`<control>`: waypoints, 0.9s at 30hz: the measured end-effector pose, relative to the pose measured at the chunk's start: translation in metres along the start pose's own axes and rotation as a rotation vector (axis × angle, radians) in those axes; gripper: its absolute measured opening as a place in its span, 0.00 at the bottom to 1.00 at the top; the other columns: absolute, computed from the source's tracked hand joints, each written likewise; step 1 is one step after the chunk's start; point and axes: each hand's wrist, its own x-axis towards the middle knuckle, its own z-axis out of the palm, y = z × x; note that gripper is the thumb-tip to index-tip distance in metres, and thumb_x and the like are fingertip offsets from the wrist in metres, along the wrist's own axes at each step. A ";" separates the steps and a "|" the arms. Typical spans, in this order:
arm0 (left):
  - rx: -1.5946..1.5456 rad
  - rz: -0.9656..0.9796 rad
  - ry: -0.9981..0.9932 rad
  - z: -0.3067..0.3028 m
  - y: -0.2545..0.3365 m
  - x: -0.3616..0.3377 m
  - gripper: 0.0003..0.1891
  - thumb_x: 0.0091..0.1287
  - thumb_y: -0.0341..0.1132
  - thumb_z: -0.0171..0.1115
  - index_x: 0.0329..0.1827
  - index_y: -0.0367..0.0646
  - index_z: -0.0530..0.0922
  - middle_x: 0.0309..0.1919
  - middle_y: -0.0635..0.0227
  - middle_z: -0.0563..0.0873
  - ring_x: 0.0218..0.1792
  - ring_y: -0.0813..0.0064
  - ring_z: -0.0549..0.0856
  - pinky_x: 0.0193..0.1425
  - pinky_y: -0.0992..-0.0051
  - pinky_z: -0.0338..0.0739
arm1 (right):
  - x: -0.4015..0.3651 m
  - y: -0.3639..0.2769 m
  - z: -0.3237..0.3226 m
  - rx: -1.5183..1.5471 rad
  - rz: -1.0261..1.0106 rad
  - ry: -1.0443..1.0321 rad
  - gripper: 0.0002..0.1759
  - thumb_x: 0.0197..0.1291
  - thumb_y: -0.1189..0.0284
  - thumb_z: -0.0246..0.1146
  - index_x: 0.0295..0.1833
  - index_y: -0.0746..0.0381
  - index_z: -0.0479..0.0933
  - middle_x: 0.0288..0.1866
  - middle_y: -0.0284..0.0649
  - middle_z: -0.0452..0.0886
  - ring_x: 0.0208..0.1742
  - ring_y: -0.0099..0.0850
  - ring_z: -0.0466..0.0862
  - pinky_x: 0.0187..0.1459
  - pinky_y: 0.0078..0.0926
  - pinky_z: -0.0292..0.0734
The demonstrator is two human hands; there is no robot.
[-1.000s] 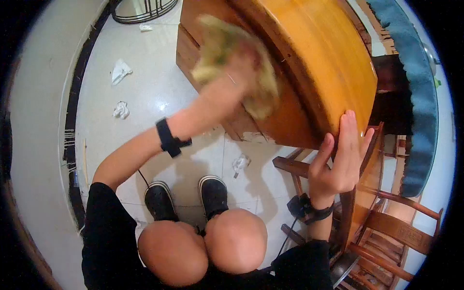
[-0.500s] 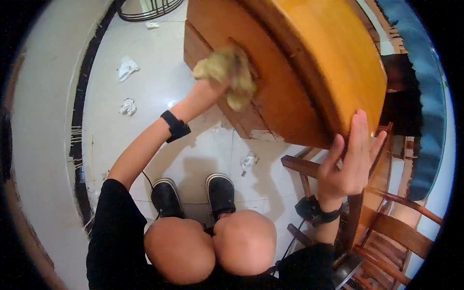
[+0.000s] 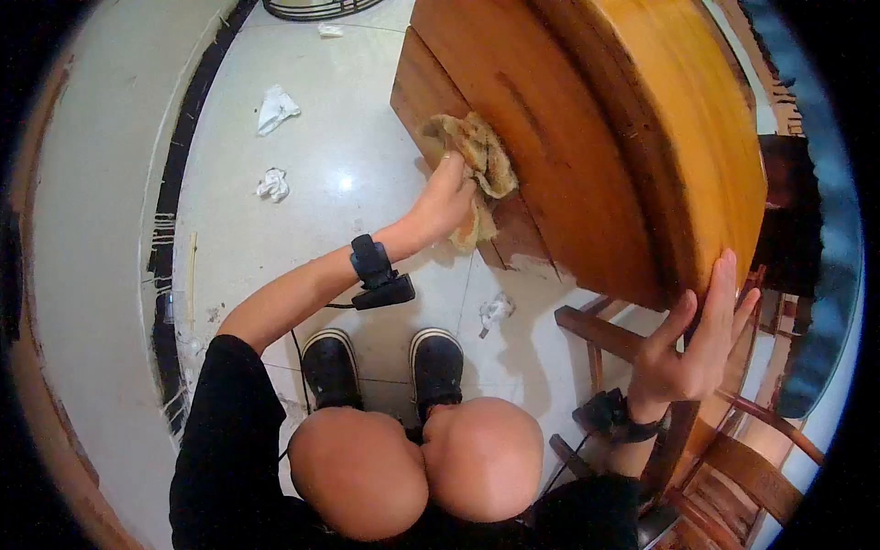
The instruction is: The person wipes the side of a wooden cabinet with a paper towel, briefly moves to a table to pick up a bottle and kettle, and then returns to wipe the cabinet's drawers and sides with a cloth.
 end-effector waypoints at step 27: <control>0.129 -0.015 -0.004 -0.002 -0.044 0.006 0.18 0.64 0.23 0.46 0.58 0.29 0.63 0.50 0.40 0.76 0.52 0.44 0.77 0.57 0.55 0.70 | -0.008 0.052 0.048 0.352 -0.049 0.385 0.31 0.70 0.55 0.38 0.66 0.63 0.69 0.64 0.57 0.73 0.68 0.56 0.70 0.66 0.66 0.60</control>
